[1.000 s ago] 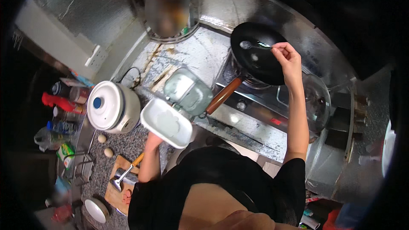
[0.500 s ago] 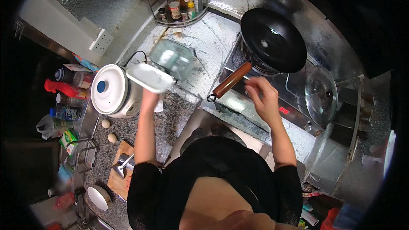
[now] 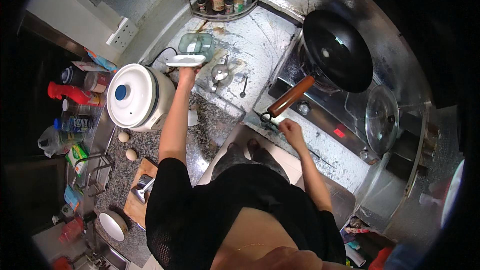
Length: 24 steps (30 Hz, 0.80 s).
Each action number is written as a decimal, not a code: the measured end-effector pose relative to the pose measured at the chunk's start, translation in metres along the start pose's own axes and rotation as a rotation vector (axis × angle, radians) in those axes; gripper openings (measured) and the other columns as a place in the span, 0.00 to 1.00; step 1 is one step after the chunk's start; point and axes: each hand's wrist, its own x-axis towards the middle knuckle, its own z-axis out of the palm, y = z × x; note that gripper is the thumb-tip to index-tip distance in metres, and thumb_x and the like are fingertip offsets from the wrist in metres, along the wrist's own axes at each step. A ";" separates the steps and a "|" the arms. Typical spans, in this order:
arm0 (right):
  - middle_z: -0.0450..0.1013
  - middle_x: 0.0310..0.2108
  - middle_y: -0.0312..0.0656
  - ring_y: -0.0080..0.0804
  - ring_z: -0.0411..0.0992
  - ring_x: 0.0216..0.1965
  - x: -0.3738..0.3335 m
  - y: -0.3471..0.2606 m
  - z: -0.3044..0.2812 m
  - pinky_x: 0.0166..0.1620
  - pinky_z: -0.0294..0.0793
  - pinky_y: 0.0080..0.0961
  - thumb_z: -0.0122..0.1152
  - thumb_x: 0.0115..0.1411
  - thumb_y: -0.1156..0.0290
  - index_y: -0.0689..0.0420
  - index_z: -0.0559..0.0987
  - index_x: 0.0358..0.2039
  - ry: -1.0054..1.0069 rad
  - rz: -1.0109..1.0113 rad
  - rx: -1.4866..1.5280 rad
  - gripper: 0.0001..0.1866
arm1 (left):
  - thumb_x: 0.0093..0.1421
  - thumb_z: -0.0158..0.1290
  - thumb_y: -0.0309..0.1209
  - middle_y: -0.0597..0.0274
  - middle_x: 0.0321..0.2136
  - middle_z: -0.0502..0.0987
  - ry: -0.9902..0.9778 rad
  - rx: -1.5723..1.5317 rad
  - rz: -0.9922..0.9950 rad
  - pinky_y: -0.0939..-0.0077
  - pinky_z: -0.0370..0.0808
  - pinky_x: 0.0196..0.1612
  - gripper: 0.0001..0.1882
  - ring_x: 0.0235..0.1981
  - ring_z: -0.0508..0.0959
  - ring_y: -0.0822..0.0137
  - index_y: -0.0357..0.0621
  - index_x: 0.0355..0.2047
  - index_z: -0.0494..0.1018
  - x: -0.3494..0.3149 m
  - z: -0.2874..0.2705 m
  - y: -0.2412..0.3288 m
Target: The person wipes a wok with a tissue, pours oil from a small pot, cracks two eggs into the pan, and turns the eggs over with a spatula.
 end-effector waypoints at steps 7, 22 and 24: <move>0.71 0.20 0.44 0.32 0.71 0.24 0.131 0.005 0.097 0.27 0.67 0.24 0.56 0.48 0.72 0.61 0.70 0.23 0.060 -0.236 -0.010 0.07 | 0.59 0.39 0.34 0.65 0.27 0.71 0.070 0.125 -0.085 0.80 0.63 0.21 0.10 0.22 0.68 0.75 0.44 0.37 0.66 0.014 -0.025 -0.025; 0.71 0.28 0.52 0.52 0.70 0.32 0.191 -0.009 0.122 0.35 0.70 0.39 0.50 0.45 0.76 0.63 0.70 0.27 0.076 -0.025 -0.615 0.07 | 0.55 0.47 0.33 0.63 0.41 0.69 -0.117 0.336 0.010 0.75 0.68 0.41 0.20 0.40 0.70 0.70 0.39 0.47 0.62 0.059 -0.069 -0.083; 0.69 0.23 0.46 0.36 0.69 0.26 0.192 -0.026 0.108 0.30 0.68 0.27 0.52 0.46 0.78 0.63 0.69 0.27 0.185 -0.175 -0.360 0.06 | 0.55 0.48 0.33 0.62 0.43 0.68 0.055 0.273 -0.008 0.75 0.68 0.43 0.23 0.42 0.69 0.69 0.39 0.50 0.60 0.055 -0.062 -0.087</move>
